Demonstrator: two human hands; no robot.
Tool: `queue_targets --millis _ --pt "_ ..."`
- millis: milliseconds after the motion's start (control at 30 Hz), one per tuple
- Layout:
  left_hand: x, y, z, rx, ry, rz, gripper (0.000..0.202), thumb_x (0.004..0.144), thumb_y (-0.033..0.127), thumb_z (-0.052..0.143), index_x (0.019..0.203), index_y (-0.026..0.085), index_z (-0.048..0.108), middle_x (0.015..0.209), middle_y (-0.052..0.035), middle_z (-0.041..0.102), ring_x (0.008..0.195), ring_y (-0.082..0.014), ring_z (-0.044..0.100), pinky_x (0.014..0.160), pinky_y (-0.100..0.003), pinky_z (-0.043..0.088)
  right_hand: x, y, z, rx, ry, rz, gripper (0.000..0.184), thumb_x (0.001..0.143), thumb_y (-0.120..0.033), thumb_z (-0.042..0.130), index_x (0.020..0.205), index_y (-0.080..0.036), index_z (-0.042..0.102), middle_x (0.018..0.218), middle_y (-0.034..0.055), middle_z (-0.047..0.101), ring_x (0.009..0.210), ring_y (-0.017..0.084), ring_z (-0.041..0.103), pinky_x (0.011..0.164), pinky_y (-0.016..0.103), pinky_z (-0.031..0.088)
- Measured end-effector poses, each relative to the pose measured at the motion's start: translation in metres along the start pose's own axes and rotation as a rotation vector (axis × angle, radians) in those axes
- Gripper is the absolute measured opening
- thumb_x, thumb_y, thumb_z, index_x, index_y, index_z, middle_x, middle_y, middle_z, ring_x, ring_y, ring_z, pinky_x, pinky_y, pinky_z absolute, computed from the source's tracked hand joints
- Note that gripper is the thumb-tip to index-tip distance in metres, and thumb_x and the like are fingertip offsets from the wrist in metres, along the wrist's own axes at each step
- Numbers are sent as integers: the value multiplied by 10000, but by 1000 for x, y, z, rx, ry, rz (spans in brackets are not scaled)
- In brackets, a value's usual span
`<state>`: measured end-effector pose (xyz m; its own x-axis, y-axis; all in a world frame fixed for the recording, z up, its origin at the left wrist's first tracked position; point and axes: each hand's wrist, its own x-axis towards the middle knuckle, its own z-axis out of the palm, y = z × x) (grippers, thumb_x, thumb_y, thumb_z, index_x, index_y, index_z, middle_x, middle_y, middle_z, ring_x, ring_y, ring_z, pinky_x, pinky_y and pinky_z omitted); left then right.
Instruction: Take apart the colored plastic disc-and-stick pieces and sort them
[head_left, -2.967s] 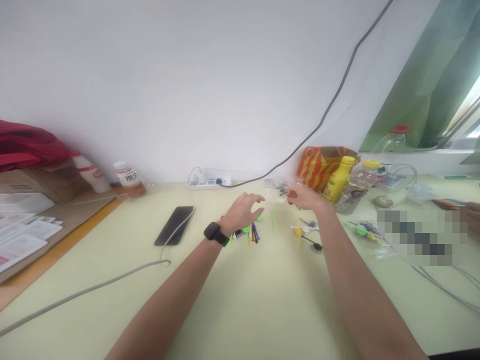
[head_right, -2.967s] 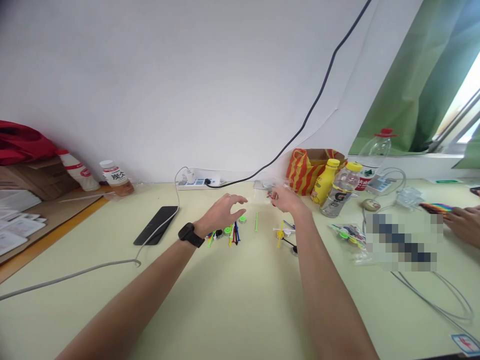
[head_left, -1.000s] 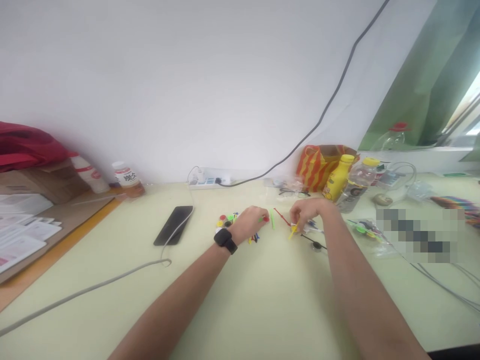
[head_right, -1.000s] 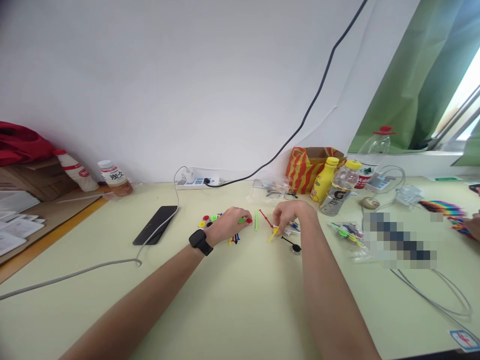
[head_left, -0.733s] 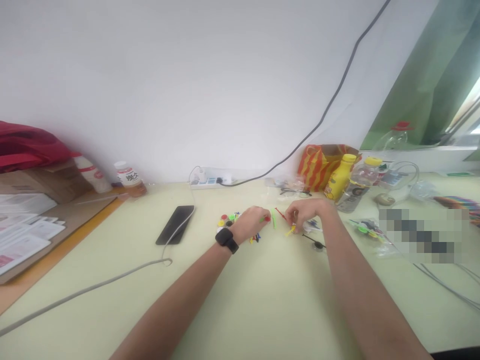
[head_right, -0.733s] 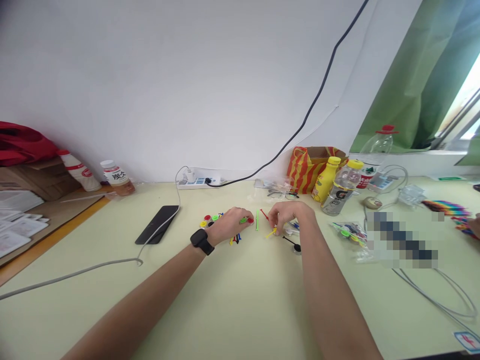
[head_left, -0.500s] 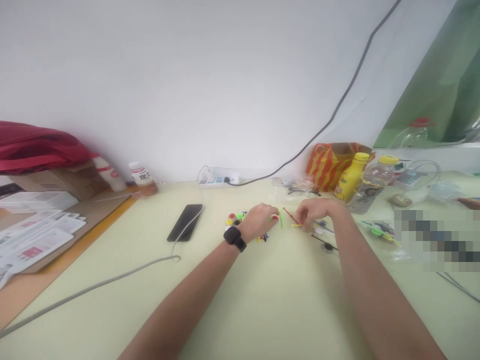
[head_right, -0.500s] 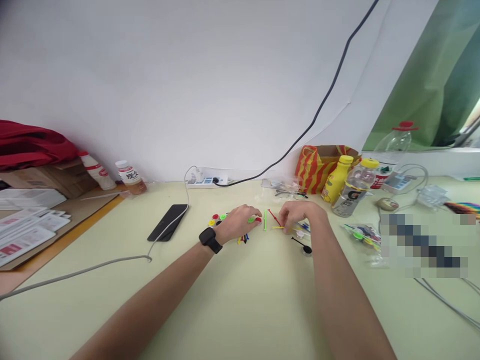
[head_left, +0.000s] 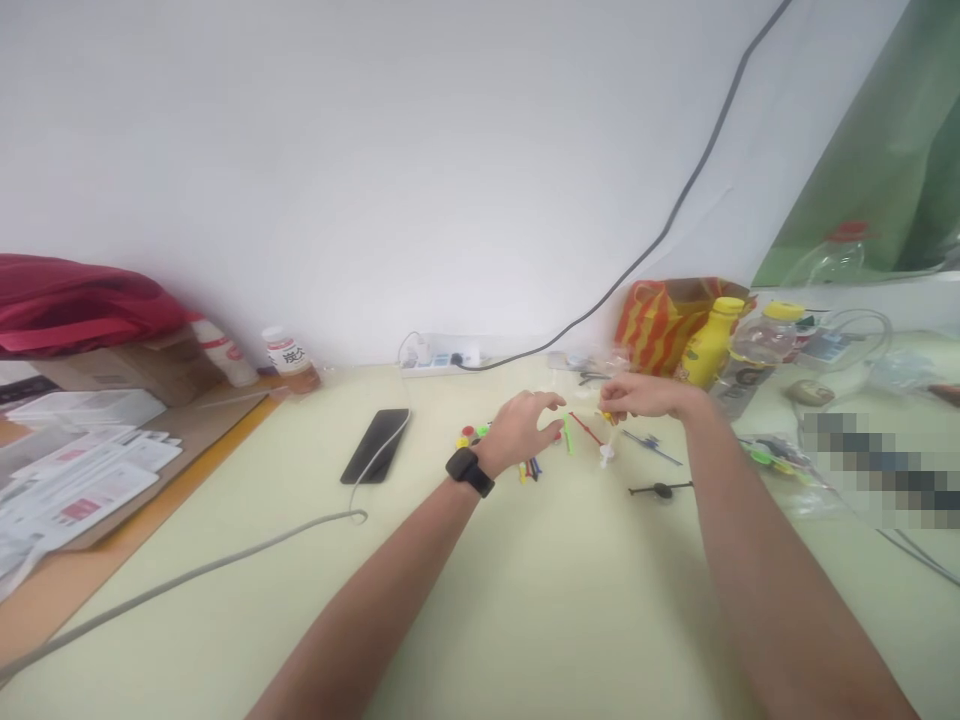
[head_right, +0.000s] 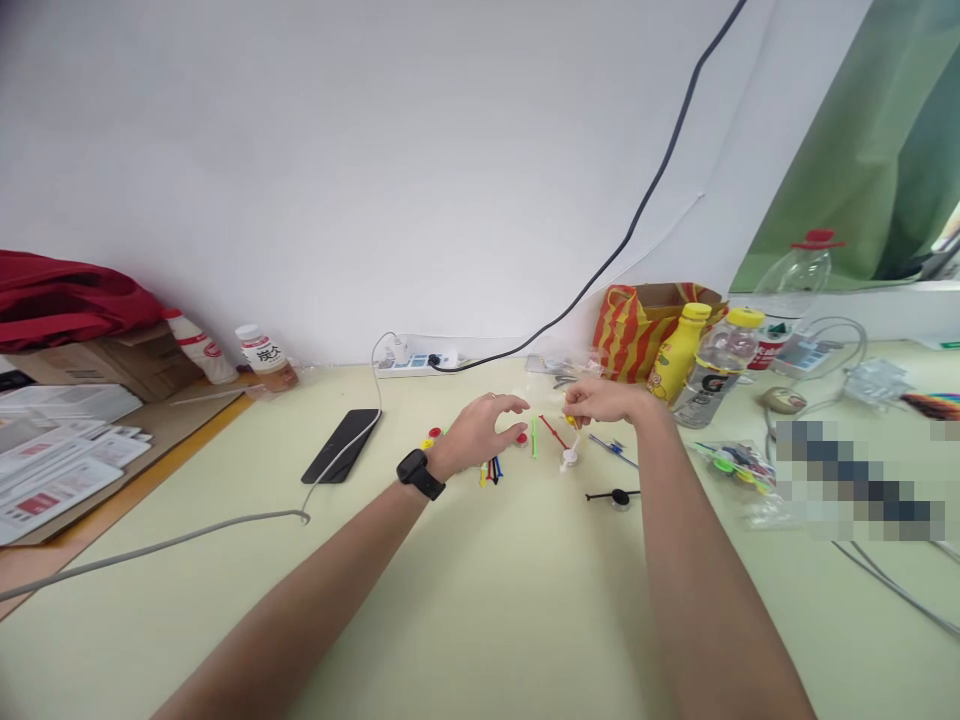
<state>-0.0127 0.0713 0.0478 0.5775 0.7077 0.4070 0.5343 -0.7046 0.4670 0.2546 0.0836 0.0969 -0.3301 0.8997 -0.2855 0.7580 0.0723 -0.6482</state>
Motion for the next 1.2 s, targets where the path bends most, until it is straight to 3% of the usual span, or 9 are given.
queue_targets --millis 200,333,500,667,800,900,1000,1100,1200 --pt "3 9 -2 -179 51 38 335 967 377 623 1279 255 617 1210 -71 715 1097 -238 677 934 -389 556 2 -24 9 219 79 -156 400 824 -576 726 805 -192 616 788 51 679 743 181 602 680 312 456" --pt "7 13 -5 -346 123 29 269 995 384 589 1200 210 602 1155 -88 727 974 -205 722 858 -352 594 11 -41 22 417 98 -275 405 832 -577 731 838 -189 615 716 10 618 703 148 568 671 291 444" --pt "11 7 -9 -450 235 16 189 972 333 631 1079 179 607 1033 -85 735 896 -182 737 827 -325 613 23 -46 33 626 52 -310 297 785 -424 781 879 -184 632 774 24 646 741 148 589 728 293 480" --pt "12 1 -12 -478 240 45 219 933 338 678 1071 172 640 992 -84 740 877 -176 731 826 -321 621 27 -46 41 670 28 -337 189 752 -291 724 854 -198 595 761 7 614 745 147 579 714 279 478" --pt "11 -2 -12 -479 189 45 182 919 301 667 1031 160 692 965 -77 759 843 -171 730 808 -306 608 31 -47 47 493 97 -271 124 838 -325 580 873 -206 580 691 -23 517 605 114 447 566 240 377" --pt "8 -5 -11 -399 113 3 116 846 271 717 869 157 705 857 -47 757 779 -168 714 766 -295 582 36 -41 49 173 200 -93 187 894 -316 485 955 -208 626 789 15 595 680 137 519 585 240 400" --pt "4 -7 -10 -267 -67 8 109 758 248 775 723 170 709 777 -19 754 732 -168 694 734 -287 541 43 -30 50 -25 213 23 186 836 -255 588 990 -185 665 921 54 672 826 182 608 650 247 433" --pt "1 -8 -9 -259 -260 27 86 713 228 803 775 190 756 833 -11 776 762 -176 701 705 -273 515 47 -18 48 -125 175 65 280 754 -202 691 1031 -168 675 992 77 701 878 212 638 691 259 444" --pt "0 -10 -8 -225 -382 4 145 694 222 813 838 204 796 859 -16 782 775 -195 701 673 -280 499 45 -11 41 -211 167 95 321 747 -254 723 1054 -170 683 1102 107 696 946 243 644 715 280 451"
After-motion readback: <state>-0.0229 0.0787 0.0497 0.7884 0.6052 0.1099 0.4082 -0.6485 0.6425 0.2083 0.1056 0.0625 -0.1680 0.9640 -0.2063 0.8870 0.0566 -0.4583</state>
